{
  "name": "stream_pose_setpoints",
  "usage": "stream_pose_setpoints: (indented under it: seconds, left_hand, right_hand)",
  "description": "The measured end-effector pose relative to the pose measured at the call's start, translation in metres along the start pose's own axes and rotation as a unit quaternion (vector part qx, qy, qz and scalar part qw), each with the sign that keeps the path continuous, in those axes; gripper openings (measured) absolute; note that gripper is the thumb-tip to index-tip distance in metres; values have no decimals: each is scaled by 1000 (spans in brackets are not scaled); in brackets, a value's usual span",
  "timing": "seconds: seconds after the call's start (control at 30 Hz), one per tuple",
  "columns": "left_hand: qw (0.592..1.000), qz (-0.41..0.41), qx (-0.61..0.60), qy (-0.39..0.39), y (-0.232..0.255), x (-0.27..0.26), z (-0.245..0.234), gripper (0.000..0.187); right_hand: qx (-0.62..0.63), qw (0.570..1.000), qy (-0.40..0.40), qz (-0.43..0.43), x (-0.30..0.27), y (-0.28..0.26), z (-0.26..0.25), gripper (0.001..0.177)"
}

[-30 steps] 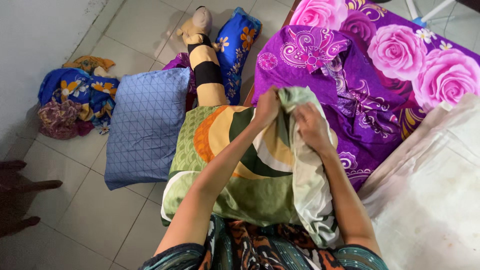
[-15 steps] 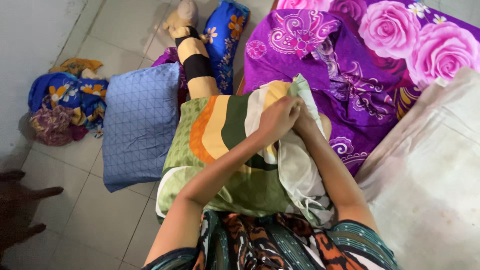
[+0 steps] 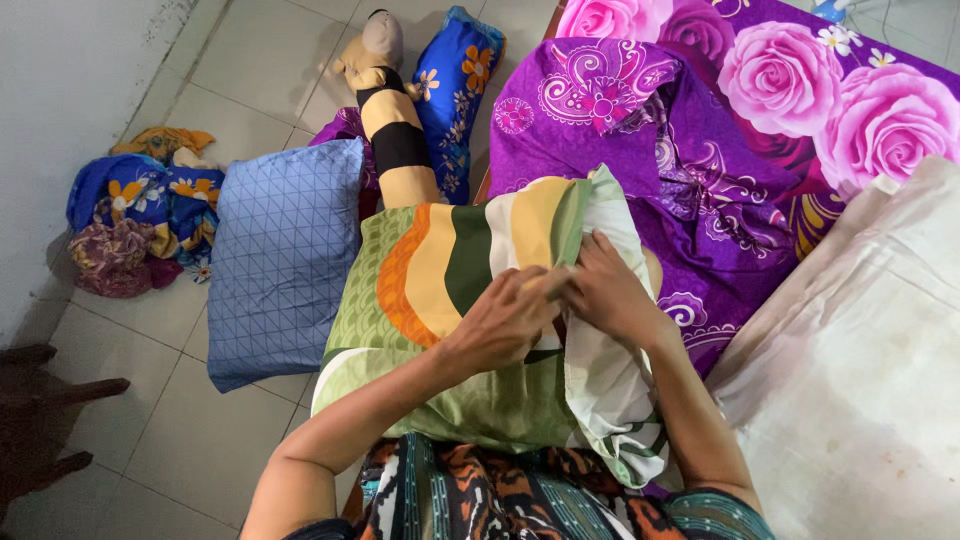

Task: The person inserts a pillow into a green and yellow patterned pillowcase, then into a blue geometric pillowcase, and finally into a purple paisley pillowcase. The person smooths and adjusts each pillowcase after insertion.

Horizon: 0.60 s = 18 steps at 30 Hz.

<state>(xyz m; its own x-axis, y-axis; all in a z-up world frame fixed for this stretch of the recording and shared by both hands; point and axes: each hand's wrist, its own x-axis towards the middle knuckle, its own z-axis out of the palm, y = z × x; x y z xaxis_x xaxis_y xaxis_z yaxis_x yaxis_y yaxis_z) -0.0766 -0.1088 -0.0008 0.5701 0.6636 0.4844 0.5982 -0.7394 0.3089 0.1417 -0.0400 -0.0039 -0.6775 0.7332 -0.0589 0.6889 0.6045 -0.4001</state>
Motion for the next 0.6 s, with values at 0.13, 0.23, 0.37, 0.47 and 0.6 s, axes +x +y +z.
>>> stream_pose_setpoints:
  seconds: [0.13, 0.23, 0.37, 0.47, 0.6]
  left_hand:
    - [986, 62, 18, -155, 2, 6, -3, 21]
    - [965, 58, -12, -257, 5, 12, -6, 24]
    - [979, 104, -50, -165, 6, 10, -7, 36]
    - [983, 151, -47, -95, 7, 2, -4, 29]
    - [943, 177, -173, -223, 19, -5, 7, 29]
  right_hand:
    - [-10, 999, 39, -35, -4, -6, 3, 37]
    - [18, 997, 69, -23, -7, -5, 11, 31]
    - [88, 994, 58, -22, -31, -6, 1, 35]
    - [144, 989, 39, -16, -58, -12, -22, 41]
    - [211, 977, -23, -24, -84, -16, -47, 66]
